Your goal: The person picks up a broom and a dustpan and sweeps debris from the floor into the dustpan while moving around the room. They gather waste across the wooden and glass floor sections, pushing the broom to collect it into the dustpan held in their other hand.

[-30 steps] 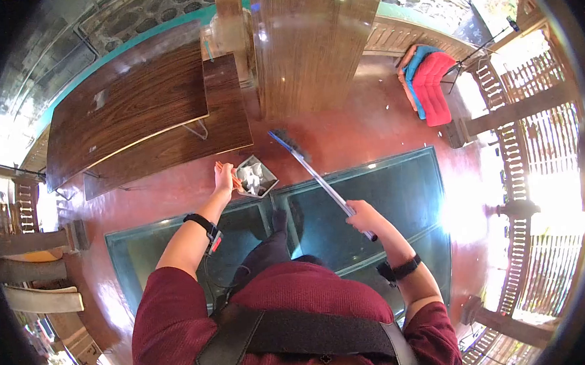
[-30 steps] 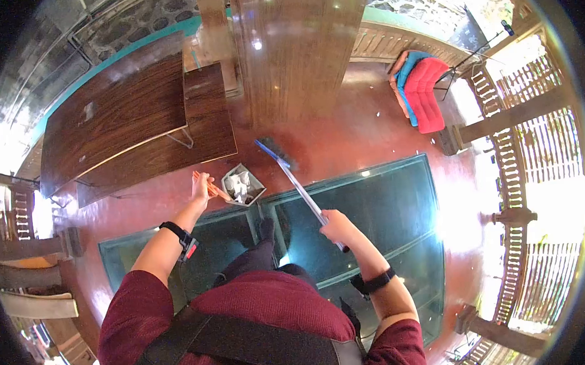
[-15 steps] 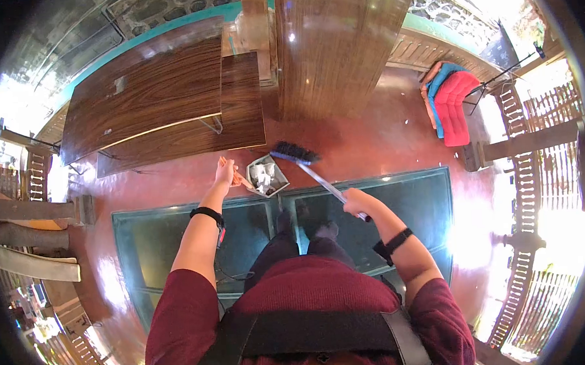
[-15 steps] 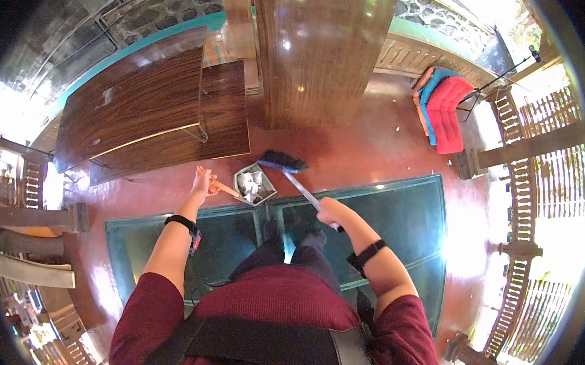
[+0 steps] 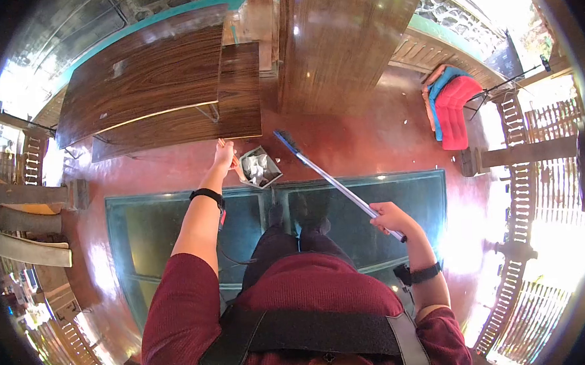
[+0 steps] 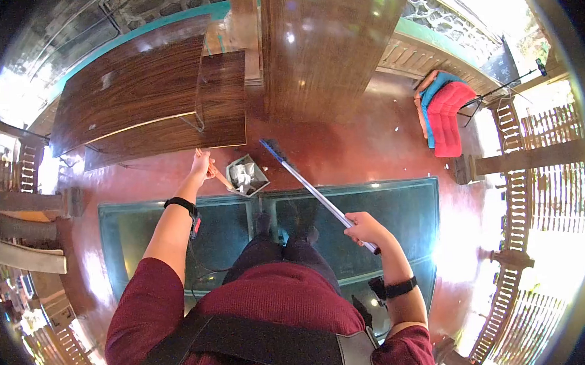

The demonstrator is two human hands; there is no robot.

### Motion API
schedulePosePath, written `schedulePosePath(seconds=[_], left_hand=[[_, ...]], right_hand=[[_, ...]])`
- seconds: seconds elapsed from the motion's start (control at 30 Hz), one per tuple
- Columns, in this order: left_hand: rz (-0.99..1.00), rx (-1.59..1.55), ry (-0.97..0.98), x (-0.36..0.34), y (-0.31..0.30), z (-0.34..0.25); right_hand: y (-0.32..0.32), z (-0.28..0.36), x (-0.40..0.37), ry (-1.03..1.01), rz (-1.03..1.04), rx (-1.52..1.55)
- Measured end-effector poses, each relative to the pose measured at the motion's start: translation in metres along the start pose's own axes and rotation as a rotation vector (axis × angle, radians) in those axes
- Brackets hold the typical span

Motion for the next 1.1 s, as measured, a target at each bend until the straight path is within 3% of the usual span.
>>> schedulePosePath(seconds=[0.27,0.6,0.9,1.1], left_hand=[[0.022,0.033,0.036,-0.006,0.020,-0.013],[0.055,0.031,0.048,0.001,0.031,-0.011],[0.140,0.037,0.079,-0.009,0.043,-0.024],[0.247,0.035,0.089,-0.007,0.069,-0.025]], right_hand=[[0.051,0.007,0.069,-0.009,-0.015,-0.030],[0.035,-0.034,0.044,0.095,0.234,0.474],[0.003,-0.059,-0.046,0.021,0.122,0.666],[-0.003,-0.085,-0.049,0.072,-0.092,0.606]])
Point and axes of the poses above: each hand's wrist, its own x-axis towards the middle knuckle, its own y-axis out of the palm, z = x × y, the point moved 6 cm from there along x, towards the middle knuckle, and after that the axes turned 8 degrees about y, right-handed, at the moved point
